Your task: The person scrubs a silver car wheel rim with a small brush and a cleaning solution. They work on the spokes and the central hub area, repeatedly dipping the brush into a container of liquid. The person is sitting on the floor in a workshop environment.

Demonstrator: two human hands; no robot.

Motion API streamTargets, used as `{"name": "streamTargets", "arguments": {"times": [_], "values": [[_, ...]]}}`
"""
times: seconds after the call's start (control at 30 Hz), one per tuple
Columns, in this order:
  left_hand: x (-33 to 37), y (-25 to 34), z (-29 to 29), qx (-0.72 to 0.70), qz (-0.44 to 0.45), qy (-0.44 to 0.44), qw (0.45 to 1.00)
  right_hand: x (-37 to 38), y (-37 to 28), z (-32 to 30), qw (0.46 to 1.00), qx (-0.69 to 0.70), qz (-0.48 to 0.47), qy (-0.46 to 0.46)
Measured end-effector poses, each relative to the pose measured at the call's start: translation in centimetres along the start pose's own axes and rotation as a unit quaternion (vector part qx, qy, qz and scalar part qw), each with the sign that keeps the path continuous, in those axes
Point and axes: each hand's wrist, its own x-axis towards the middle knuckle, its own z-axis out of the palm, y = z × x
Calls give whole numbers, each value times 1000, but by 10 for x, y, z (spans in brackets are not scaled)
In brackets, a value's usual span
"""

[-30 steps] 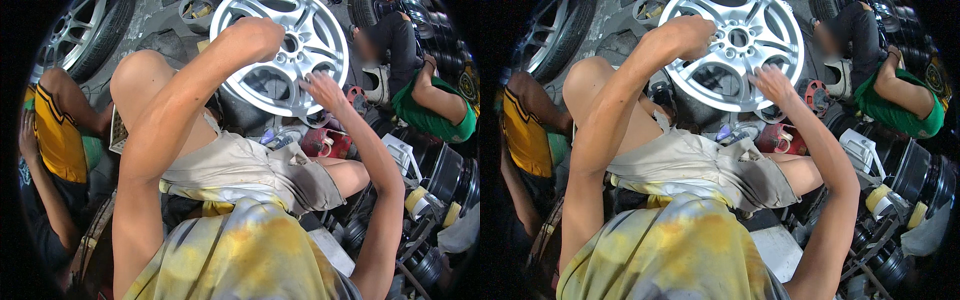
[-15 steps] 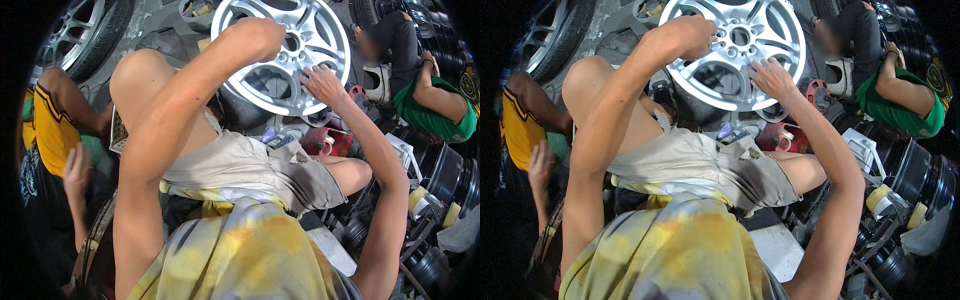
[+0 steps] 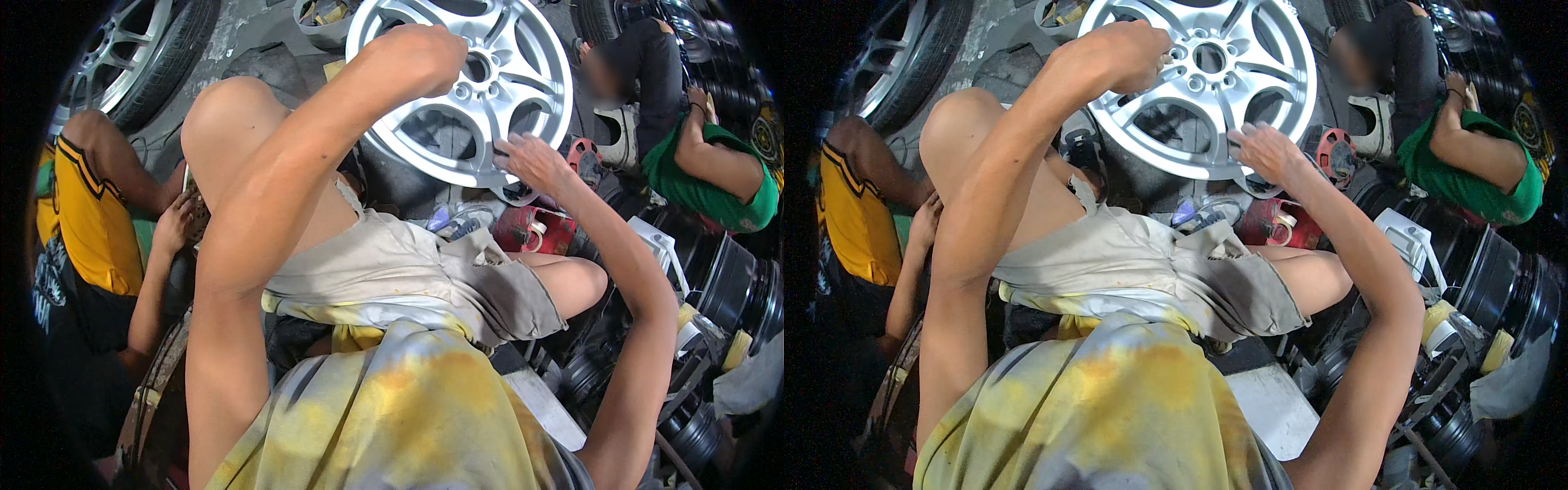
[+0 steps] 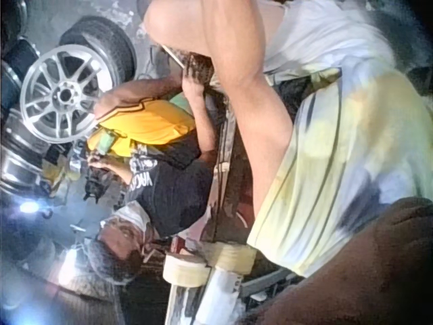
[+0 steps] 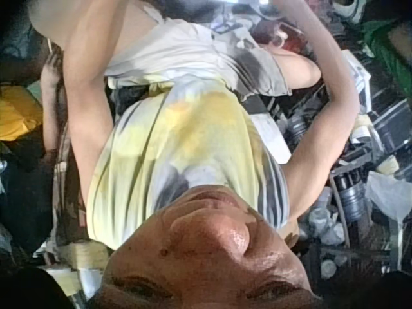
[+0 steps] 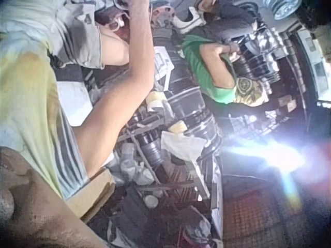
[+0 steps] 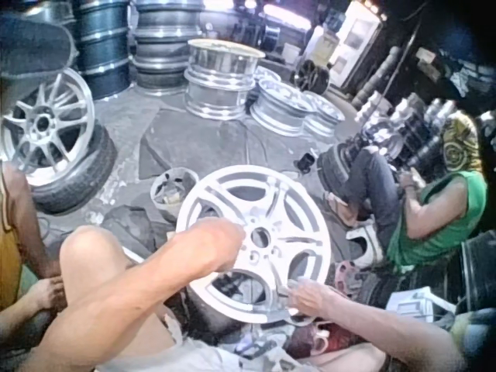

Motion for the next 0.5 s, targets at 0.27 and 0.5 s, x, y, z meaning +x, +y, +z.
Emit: {"name": "streamTargets", "arguments": {"times": [0.27,0.5], "values": [[9,2,8,15,-3,2,1000,-3,-4,17,993,20,73,89],[27,3,32,-14,-8,35,999,-15,-29,22,772,509,255,281]]}}
